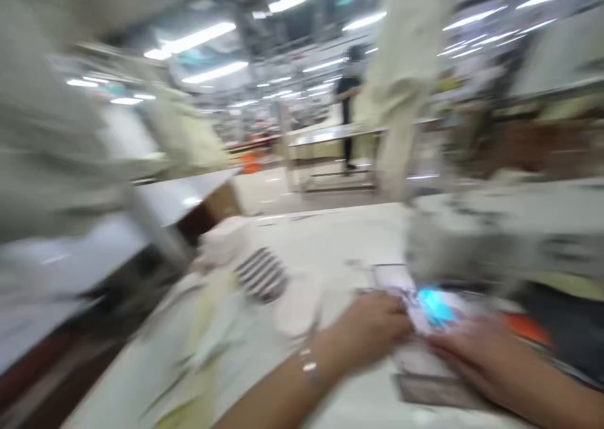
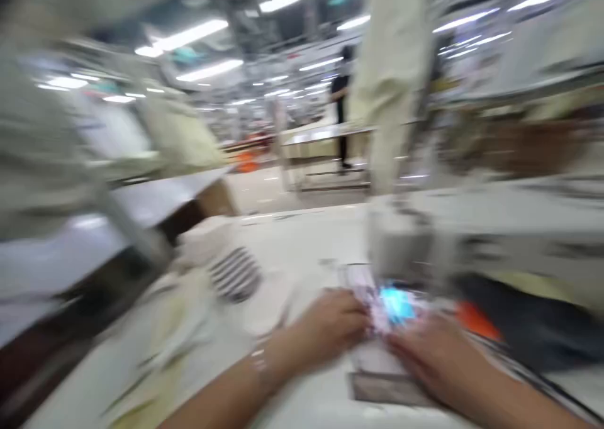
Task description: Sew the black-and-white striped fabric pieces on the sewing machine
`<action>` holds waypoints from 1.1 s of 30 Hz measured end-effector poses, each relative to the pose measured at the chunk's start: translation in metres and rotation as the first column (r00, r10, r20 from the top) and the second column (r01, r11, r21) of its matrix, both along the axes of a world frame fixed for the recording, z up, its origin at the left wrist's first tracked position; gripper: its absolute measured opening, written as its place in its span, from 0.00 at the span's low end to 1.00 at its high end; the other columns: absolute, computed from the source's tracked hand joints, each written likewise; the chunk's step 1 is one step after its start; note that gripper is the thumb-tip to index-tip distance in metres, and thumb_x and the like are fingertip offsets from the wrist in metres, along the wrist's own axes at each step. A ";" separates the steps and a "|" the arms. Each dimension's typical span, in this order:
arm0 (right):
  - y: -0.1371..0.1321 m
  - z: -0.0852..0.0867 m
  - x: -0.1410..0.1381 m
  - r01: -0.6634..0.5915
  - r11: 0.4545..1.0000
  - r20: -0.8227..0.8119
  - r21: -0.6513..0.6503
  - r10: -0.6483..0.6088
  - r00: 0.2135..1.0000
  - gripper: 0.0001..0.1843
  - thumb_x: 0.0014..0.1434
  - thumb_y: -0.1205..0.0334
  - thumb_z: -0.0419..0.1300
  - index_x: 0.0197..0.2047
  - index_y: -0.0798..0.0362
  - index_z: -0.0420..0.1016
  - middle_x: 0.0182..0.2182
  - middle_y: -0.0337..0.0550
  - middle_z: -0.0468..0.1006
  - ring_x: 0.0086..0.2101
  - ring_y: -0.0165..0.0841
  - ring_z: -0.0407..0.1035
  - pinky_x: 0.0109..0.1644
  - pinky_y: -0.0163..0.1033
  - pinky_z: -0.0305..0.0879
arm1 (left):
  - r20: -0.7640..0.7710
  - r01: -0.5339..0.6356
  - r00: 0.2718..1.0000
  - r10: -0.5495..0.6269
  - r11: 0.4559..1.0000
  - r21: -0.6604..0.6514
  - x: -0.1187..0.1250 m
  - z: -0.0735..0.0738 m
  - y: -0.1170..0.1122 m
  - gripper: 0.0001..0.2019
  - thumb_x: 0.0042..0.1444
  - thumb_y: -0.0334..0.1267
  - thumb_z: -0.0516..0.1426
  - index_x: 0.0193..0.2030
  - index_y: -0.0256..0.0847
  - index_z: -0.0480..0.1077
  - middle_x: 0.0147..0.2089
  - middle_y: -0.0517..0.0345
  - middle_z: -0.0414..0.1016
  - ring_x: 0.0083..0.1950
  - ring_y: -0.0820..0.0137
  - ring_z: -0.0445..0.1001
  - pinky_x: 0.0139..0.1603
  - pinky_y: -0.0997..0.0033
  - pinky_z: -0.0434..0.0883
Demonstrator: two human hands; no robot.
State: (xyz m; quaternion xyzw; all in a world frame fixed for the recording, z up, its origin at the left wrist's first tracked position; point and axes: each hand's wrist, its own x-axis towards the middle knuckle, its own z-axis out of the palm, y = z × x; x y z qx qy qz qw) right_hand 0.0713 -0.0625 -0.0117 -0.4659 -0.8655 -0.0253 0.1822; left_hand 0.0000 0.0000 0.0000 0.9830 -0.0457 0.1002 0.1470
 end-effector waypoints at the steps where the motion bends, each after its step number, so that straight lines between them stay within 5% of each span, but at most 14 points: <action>1: -0.026 -0.002 0.035 0.163 0.986 0.037 -0.029 -0.162 0.986 0.13 0.65 0.56 0.52 0.40 0.58 0.71 0.35 0.47 0.72 0.35 0.32 0.65 0.40 0.39 0.62 | 0.059 0.100 0.994 -0.097 0.994 -0.038 0.025 -0.006 -0.003 0.08 0.62 0.36 0.51 0.41 0.39 0.71 0.42 0.53 0.73 0.44 0.67 0.70 0.46 0.64 0.70; 4: -0.088 -0.005 0.091 0.462 0.884 0.111 -0.069 -0.453 0.884 0.14 0.65 0.59 0.50 0.35 0.57 0.71 0.29 0.47 0.73 0.31 0.32 0.64 0.38 0.37 0.58 | 0.128 0.225 0.969 -0.209 0.966 -0.125 0.056 -0.019 0.008 0.10 0.62 0.33 0.49 0.43 0.42 0.70 0.41 0.56 0.73 0.43 0.66 0.68 0.43 0.65 0.70; 7: -0.111 -0.009 0.103 0.533 0.841 0.122 -0.088 -0.522 0.844 0.13 0.65 0.61 0.50 0.34 0.56 0.72 0.25 0.43 0.72 0.28 0.31 0.63 0.37 0.38 0.54 | 0.054 0.252 0.968 -0.247 0.959 -0.132 0.052 -0.019 0.020 0.12 0.63 0.34 0.47 0.49 0.47 0.68 0.45 0.58 0.71 0.44 0.67 0.67 0.44 0.63 0.69; 13: -0.107 -0.012 0.104 0.514 0.849 0.127 -0.124 -0.500 0.856 0.06 0.61 0.63 0.55 0.35 0.53 0.72 0.25 0.37 0.74 0.28 0.31 0.65 0.31 0.40 0.47 | -0.048 0.218 0.972 -0.229 0.961 -0.169 0.048 -0.013 0.017 0.13 0.63 0.34 0.46 0.51 0.50 0.66 0.53 0.62 0.67 0.52 0.67 0.62 0.53 0.60 0.64; 33: -0.106 0.007 0.107 0.635 0.744 0.244 -0.206 -0.589 0.770 0.06 0.61 0.64 0.56 0.36 0.50 0.74 0.28 0.38 0.76 0.29 0.31 0.69 0.30 0.39 0.45 | 0.000 0.018 1.000 -0.018 0.989 -0.144 0.048 -0.028 -0.004 0.16 0.62 0.34 0.47 0.54 0.51 0.64 0.54 0.58 0.66 0.54 0.62 0.62 0.50 0.52 0.66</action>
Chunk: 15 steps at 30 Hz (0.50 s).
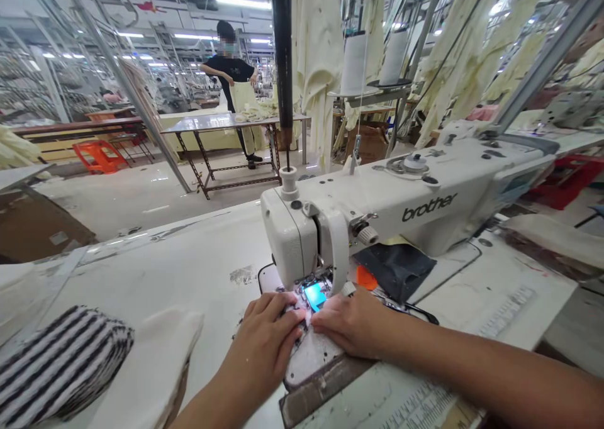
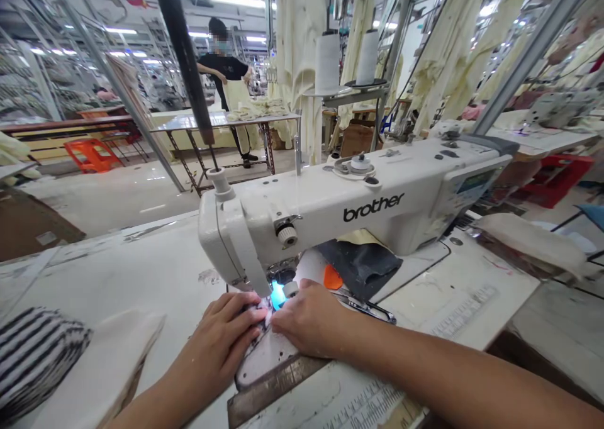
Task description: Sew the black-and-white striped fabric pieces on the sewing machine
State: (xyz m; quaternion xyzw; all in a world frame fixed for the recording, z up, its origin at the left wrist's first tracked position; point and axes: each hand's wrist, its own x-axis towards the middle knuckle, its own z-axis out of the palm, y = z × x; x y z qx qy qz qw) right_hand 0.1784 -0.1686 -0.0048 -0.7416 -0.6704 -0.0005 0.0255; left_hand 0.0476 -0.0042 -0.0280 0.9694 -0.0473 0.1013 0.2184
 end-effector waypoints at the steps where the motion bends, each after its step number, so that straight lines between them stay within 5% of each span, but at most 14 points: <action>1: 0.000 0.000 0.001 -0.003 1.000 0.004 -0.001 0.003 1.000 0.05 0.61 0.65 0.56 0.36 0.50 0.74 0.27 0.38 0.76 0.29 0.31 0.69 0.30 0.39 0.45 | 0.007 -0.012 1.000 0.012 1.000 0.012 0.000 0.000 -0.001 0.16 0.62 0.34 0.47 0.54 0.51 0.65 0.54 0.57 0.66 0.53 0.61 0.62 0.49 0.52 0.66; 5: -0.002 -0.007 0.003 -0.043 0.997 0.037 0.068 0.041 0.998 0.04 0.59 0.65 0.57 0.37 0.50 0.73 0.26 0.37 0.75 0.27 0.30 0.68 0.31 0.40 0.46 | 0.054 -0.090 0.995 0.087 0.995 0.050 0.001 -0.003 -0.007 0.13 0.61 0.34 0.49 0.50 0.49 0.67 0.53 0.55 0.67 0.52 0.59 0.63 0.46 0.51 0.67; 11: -0.008 -0.023 0.006 -0.140 0.916 0.033 0.377 0.137 0.990 0.07 0.61 0.64 0.52 0.37 0.52 0.72 0.27 0.38 0.76 0.29 0.30 0.67 0.34 0.40 0.48 | 0.060 -0.134 0.990 0.131 0.990 0.051 0.002 -0.004 -0.011 0.12 0.61 0.34 0.49 0.49 0.50 0.67 0.52 0.56 0.67 0.52 0.59 0.63 0.45 0.51 0.66; 15: -0.008 -0.023 0.006 -0.147 0.901 0.027 0.408 0.149 0.988 0.12 0.63 0.64 0.49 0.35 0.52 0.73 0.25 0.38 0.74 0.28 0.29 0.67 0.34 0.40 0.48 | 0.000 -0.188 0.982 0.189 0.981 0.056 0.003 -0.004 -0.016 0.10 0.61 0.35 0.49 0.46 0.48 0.68 0.52 0.55 0.67 0.52 0.58 0.63 0.44 0.50 0.66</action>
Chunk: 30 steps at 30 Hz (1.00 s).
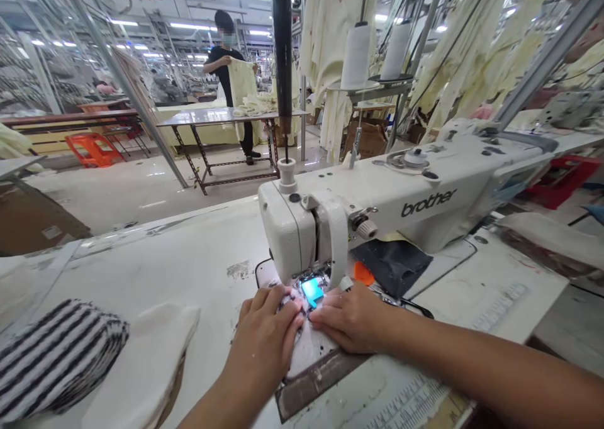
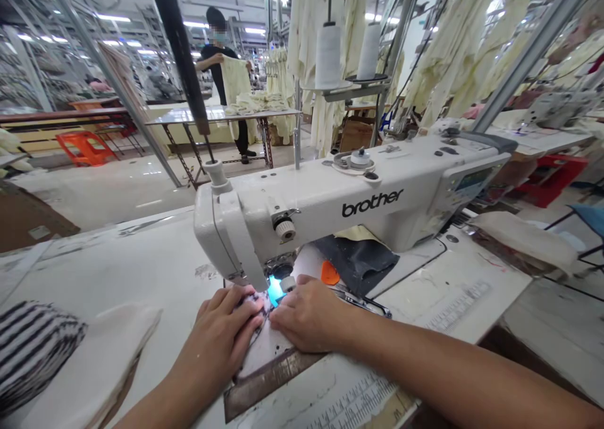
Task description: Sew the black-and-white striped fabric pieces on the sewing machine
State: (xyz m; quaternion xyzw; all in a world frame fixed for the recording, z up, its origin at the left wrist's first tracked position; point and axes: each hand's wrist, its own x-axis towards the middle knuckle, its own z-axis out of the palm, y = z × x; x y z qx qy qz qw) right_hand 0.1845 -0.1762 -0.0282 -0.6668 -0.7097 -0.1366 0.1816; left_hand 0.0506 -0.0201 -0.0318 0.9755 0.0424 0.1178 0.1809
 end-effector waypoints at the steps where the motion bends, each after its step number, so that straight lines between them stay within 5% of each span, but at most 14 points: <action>1: 0.000 0.001 0.000 0.006 1.000 0.001 -0.012 -0.006 1.000 0.12 0.63 0.64 0.49 0.35 0.52 0.73 0.25 0.38 0.74 0.27 0.29 0.66 0.34 0.40 0.48 | -0.009 -0.020 1.000 0.020 1.000 0.003 0.000 0.000 -0.002 0.10 0.61 0.35 0.49 0.45 0.48 0.68 0.52 0.55 0.67 0.51 0.57 0.63 0.43 0.50 0.66; 5: 0.000 0.002 0.001 0.027 0.995 0.011 -0.094 -0.026 1.000 0.09 0.62 0.64 0.52 0.35 0.51 0.73 0.25 0.37 0.74 0.28 0.30 0.66 0.35 0.39 0.48 | -0.081 -0.054 0.995 0.054 0.999 -0.003 0.002 0.007 -0.001 0.09 0.61 0.37 0.50 0.45 0.48 0.69 0.54 0.54 0.66 0.52 0.55 0.63 0.45 0.46 0.67; 9: 0.000 0.003 0.001 0.045 0.988 0.008 -0.147 -0.045 0.999 0.06 0.61 0.63 0.54 0.36 0.51 0.73 0.27 0.38 0.75 0.28 0.30 0.66 0.34 0.39 0.48 | -0.141 0.157 0.976 -0.166 0.985 -0.074 0.005 0.026 0.024 0.12 0.63 0.35 0.47 0.45 0.47 0.71 0.51 0.55 0.69 0.52 0.62 0.66 0.50 0.55 0.69; 12: 0.000 0.003 0.001 0.052 0.984 0.021 -0.170 -0.049 0.999 0.06 0.61 0.63 0.55 0.37 0.51 0.73 0.27 0.37 0.75 0.28 0.29 0.66 0.34 0.39 0.47 | -0.095 0.308 0.949 -0.301 0.950 0.059 0.004 0.030 0.046 0.13 0.62 0.33 0.48 0.46 0.48 0.71 0.49 0.57 0.70 0.49 0.64 0.67 0.49 0.59 0.71; 14: 0.000 0.003 0.002 0.041 0.985 0.031 -0.170 -0.036 0.999 0.05 0.60 0.63 0.56 0.37 0.50 0.74 0.25 0.35 0.75 0.28 0.29 0.66 0.34 0.40 0.48 | -0.087 0.293 0.955 -0.283 0.945 0.148 -0.001 0.025 0.049 0.13 0.62 0.33 0.48 0.47 0.47 0.71 0.51 0.56 0.69 0.49 0.63 0.67 0.47 0.58 0.72; 20: -0.005 0.012 0.015 -0.062 0.992 0.028 -0.113 0.066 0.997 0.07 0.61 0.62 0.55 0.34 0.50 0.74 0.24 0.33 0.74 0.26 0.29 0.64 0.39 0.41 0.49 | -0.264 0.012 0.965 0.013 0.996 0.093 -0.025 0.016 0.002 0.19 0.63 0.34 0.43 0.57 0.40 0.66 0.57 0.46 0.63 0.53 0.56 0.64 0.46 0.53 0.75; 25: -0.025 0.022 0.019 -0.138 0.976 -0.059 -0.169 0.130 0.990 0.12 0.64 0.62 0.51 0.36 0.53 0.74 0.23 0.36 0.71 0.25 0.30 0.60 0.34 0.41 0.48 | -0.322 -0.033 0.947 0.013 0.998 -0.055 -0.033 0.028 -0.015 0.19 0.64 0.39 0.42 0.53 0.42 0.69 0.54 0.47 0.63 0.52 0.60 0.66 0.51 0.52 0.72; 30: -0.039 0.020 0.005 -0.157 0.974 -0.107 -0.166 0.141 0.984 0.10 0.63 0.63 0.52 0.37 0.52 0.74 0.23 0.36 0.70 0.25 0.30 0.59 0.33 0.40 0.47 | -0.073 0.142 0.988 -0.136 0.986 0.088 -0.033 0.031 -0.012 0.13 0.58 0.42 0.55 0.48 0.45 0.70 0.49 0.51 0.68 0.48 0.56 0.67 0.44 0.46 0.72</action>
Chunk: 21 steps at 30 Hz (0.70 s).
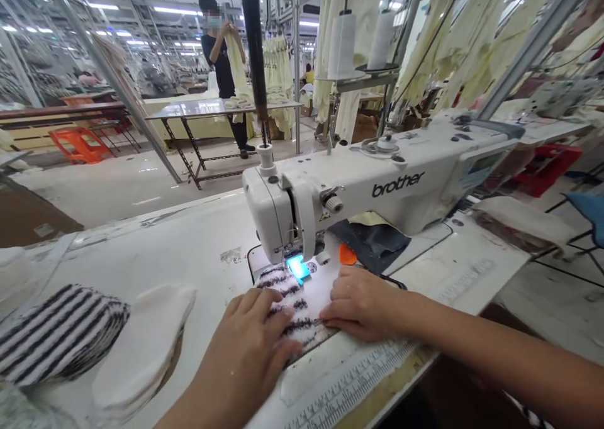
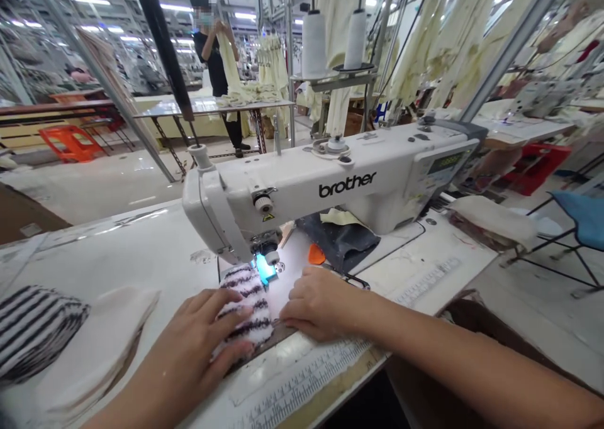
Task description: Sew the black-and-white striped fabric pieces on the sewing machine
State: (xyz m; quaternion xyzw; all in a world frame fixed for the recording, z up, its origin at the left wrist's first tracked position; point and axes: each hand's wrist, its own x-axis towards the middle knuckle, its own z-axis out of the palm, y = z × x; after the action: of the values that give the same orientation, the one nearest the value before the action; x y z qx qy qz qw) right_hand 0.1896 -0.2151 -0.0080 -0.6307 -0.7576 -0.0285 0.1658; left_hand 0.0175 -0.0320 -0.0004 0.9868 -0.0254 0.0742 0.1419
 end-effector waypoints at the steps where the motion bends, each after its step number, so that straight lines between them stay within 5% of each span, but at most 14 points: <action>1: -0.001 0.000 -0.003 -0.005 1.000 0.000 -0.002 0.005 1.000 0.09 0.62 0.63 0.52 0.37 0.52 0.74 0.23 0.36 0.70 0.25 0.30 0.59 0.33 0.40 0.47 | 0.048 0.065 0.997 -0.066 0.997 0.032 0.000 -0.001 -0.001 0.12 0.57 0.41 0.56 0.47 0.44 0.70 0.47 0.52 0.69 0.46 0.56 0.68 0.41 0.47 0.73; 4: 0.000 -0.001 -0.012 -0.021 1.000 0.015 -0.003 0.021 1.000 0.09 0.62 0.63 0.52 0.38 0.51 0.74 0.23 0.35 0.70 0.25 0.30 0.58 0.33 0.41 0.47 | 0.135 0.169 0.976 -0.174 0.985 0.045 0.000 -0.007 -0.001 0.07 0.59 0.36 0.53 0.42 0.41 0.71 0.41 0.52 0.71 0.39 0.61 0.69 0.33 0.55 0.75; 11: 0.013 -0.008 -0.025 -0.019 0.996 0.042 0.089 0.015 0.999 0.09 0.63 0.59 0.53 0.36 0.52 0.72 0.23 0.34 0.70 0.25 0.30 0.57 0.32 0.40 0.46 | 0.221 0.162 0.964 -0.148 0.986 -0.044 -0.002 -0.010 0.006 0.09 0.62 0.33 0.49 0.39 0.40 0.71 0.39 0.55 0.72 0.38 0.67 0.69 0.36 0.61 0.76; 17: 0.015 -0.018 -0.032 -0.005 0.995 0.060 0.097 -0.001 0.998 0.09 0.62 0.62 0.52 0.32 0.53 0.70 0.22 0.34 0.69 0.24 0.30 0.56 0.32 0.40 0.46 | 0.096 0.134 0.987 -0.128 0.989 -0.057 0.001 -0.006 0.005 0.13 0.64 0.37 0.46 0.44 0.42 0.71 0.41 0.54 0.71 0.39 0.65 0.70 0.37 0.57 0.75; 21: 0.012 -0.021 -0.036 0.005 0.993 0.046 0.119 -0.011 0.999 0.09 0.63 0.61 0.53 0.34 0.53 0.71 0.22 0.35 0.70 0.24 0.30 0.56 0.32 0.40 0.45 | 0.061 0.117 0.992 -0.114 0.993 -0.033 0.020 -0.004 0.013 0.13 0.63 0.36 0.47 0.51 0.41 0.67 0.48 0.52 0.69 0.47 0.60 0.67 0.47 0.51 0.72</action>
State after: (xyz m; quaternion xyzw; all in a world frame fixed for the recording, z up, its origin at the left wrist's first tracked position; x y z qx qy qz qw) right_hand 0.1536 -0.2031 -0.0287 -0.6219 -0.7557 -0.0889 0.1849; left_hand 0.0376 -0.0192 -0.0043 0.9783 -0.0853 0.0952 0.1632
